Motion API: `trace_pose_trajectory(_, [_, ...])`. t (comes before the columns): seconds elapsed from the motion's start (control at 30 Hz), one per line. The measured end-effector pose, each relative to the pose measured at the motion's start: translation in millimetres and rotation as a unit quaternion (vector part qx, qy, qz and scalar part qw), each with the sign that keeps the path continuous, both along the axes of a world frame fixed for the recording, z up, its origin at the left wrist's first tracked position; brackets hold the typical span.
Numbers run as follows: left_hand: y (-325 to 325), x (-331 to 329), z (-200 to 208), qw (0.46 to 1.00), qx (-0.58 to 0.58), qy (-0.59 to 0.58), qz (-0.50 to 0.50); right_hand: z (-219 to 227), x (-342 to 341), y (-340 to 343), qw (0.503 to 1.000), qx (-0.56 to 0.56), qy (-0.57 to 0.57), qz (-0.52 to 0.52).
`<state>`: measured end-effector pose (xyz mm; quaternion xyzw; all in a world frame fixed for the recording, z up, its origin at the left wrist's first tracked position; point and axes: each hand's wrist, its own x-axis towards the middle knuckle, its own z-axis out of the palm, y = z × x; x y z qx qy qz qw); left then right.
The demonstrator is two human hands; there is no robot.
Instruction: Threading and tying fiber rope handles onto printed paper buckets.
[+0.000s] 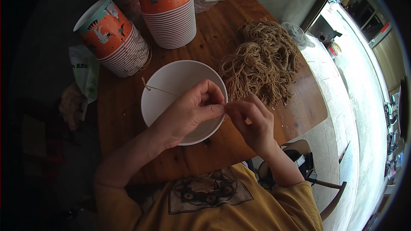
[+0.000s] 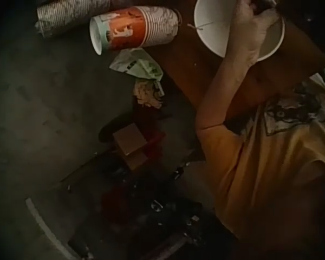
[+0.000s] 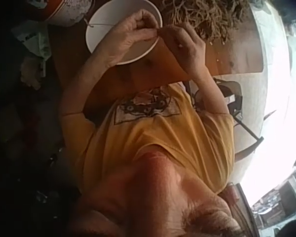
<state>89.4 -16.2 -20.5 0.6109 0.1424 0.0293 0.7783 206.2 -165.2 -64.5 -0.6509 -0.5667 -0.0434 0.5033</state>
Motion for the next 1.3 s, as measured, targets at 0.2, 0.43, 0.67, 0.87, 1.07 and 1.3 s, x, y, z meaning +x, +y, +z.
trace_pose_trajectory(0.2, [-4.5,-0.6,-2.5,0.999,0.045,-0.008,0.013,13.3,7.4,1.4,0.974,0.014,-0.228,-0.001])
trace_pose_trajectory(0.43, [-2.8,-4.5,-5.4,0.996,0.084,-0.014,0.003,18.1,12.5,3.0,0.83,-0.138,0.524,0.136])
trace_pose_trajectory(0.67, [-2.1,-2.9,-3.1,0.999,0.052,0.003,0.005,2.8,5.6,0.4,0.964,-0.038,0.24,0.108])
trace_pose_trajectory(0.87, [-7.3,-3.8,-1.6,0.992,0.124,-0.022,-0.008,3.2,4.6,0.1,0.989,-0.046,0.134,0.044])
trace_pose_trajectory(1.07, [-11.2,-4.0,3.0,0.971,0.237,-0.021,-0.002,0.6,5.1,0.6,0.986,-0.041,0.157,0.048])
trace_pose_trajectory(1.3, [-15.4,-10.9,1.7,0.873,0.482,-0.063,0.026,-2.0,4.5,1.0,0.986,-0.038,0.155,0.055])
